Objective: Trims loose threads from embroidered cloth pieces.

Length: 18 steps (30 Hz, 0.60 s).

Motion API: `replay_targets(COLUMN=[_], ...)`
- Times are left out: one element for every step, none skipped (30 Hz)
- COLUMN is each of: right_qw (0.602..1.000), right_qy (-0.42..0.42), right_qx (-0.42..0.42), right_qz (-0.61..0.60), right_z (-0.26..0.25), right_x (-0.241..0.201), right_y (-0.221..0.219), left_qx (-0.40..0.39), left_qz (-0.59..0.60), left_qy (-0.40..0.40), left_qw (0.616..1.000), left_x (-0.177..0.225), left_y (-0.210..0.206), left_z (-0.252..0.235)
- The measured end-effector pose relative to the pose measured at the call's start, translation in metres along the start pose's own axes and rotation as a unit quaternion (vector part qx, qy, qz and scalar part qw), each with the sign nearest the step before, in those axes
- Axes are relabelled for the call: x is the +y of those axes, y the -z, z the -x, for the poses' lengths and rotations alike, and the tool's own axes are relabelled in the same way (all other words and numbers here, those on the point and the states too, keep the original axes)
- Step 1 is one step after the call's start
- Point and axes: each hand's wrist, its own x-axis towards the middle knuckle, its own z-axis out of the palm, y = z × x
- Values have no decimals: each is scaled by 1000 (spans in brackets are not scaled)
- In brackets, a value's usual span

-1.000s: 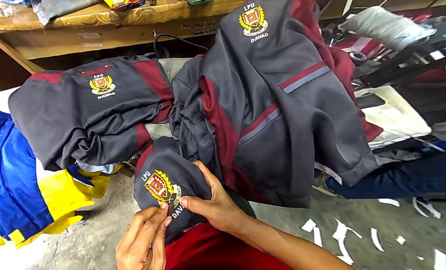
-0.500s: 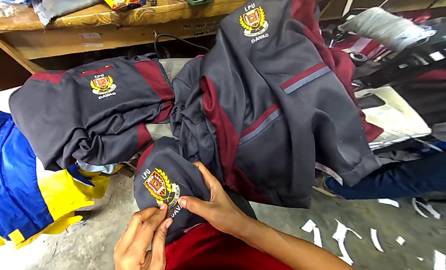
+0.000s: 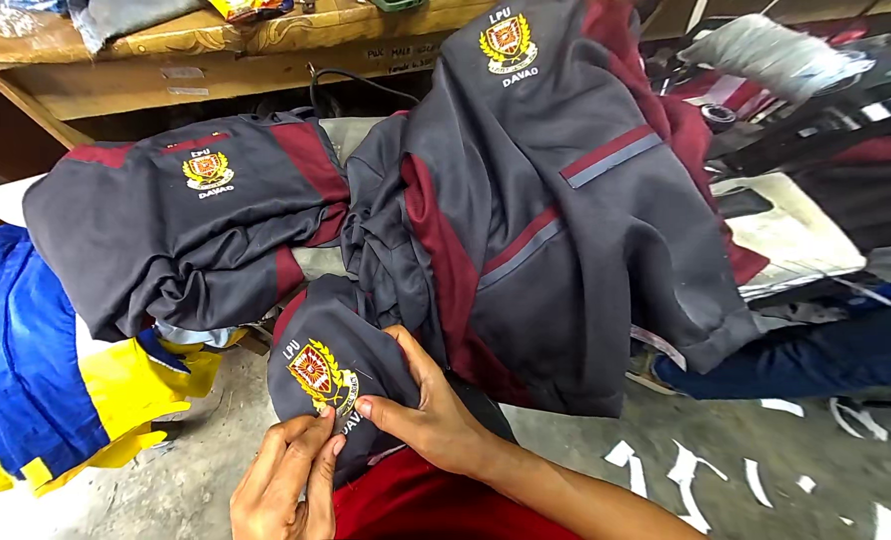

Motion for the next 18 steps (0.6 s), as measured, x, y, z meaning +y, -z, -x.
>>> replay_targets(right_qw=[1000, 1000, 1000, 1000, 1000, 1000, 1000, 1000, 1000, 999, 1000, 1000, 1000, 1000, 1000, 1000, 1000, 1000], right_qy=[2, 5, 8, 11, 12, 13, 14, 15, 15, 15, 14, 10, 5, 2, 0, 0, 3, 10], right_qx=[3, 5, 8, 13, 16, 19, 22, 24, 25, 26, 25, 24, 22, 20, 18, 16, 15, 16], right_qz=[2, 3, 6, 9, 10, 11, 12, 11, 12, 11, 11, 7, -1, -10, -20, -25, -26, -23], right_z=[0, 0, 1, 1, 1, 2, 2, 2, 2, 2, 2, 2, 1, 1, 2, 2, 2, 2], right_x=[0, 1, 1, 0, 0, 0, 0, 0, 1, 1, 1, 1, 1, 1, 2, 3, 4, 4], right_y=[0, -1, -2, -2, -3, -4, -5, -5, -5, -5, -5, -4, -3, -3, -2, -2, -2, -3], left_qx=[1, 3, 6, 10, 14, 19, 22, 25, 28, 29, 31, 32, 31, 28, 23, 17, 14, 11], left_qz=[-3, -5, -6, -5, -3, 1, 7, 17, 28, 37, 40, 36, 30, 24, 18, 17, 16, 16], left_qy=[5, 10, 14, 18, 22, 26, 29, 31, 31, 28, 21, 11, 0, -8, -13, -10, -3, 9], left_qw=[1000, 1000, 1000, 1000, 1000, 999, 999, 999, 999, 998, 999, 999, 999, 999, 999, 1000, 1000, 1000], left_x=[1, 3, 4, 5, 6, 6, 6, 6, 5, 3, 2, 0, -2, -3, -3, -3, -2, 1], left_y=[-1, -1, -2, -3, -4, -5, -6, -7, -8, -8, -9, -9, -9, -9, -8, -6, -5, -4], left_z=[0, 0, 0, 1, 1, 2, 2, 2, 2, 2, 2, 1, 1, 0, 0, 0, 0, 0])
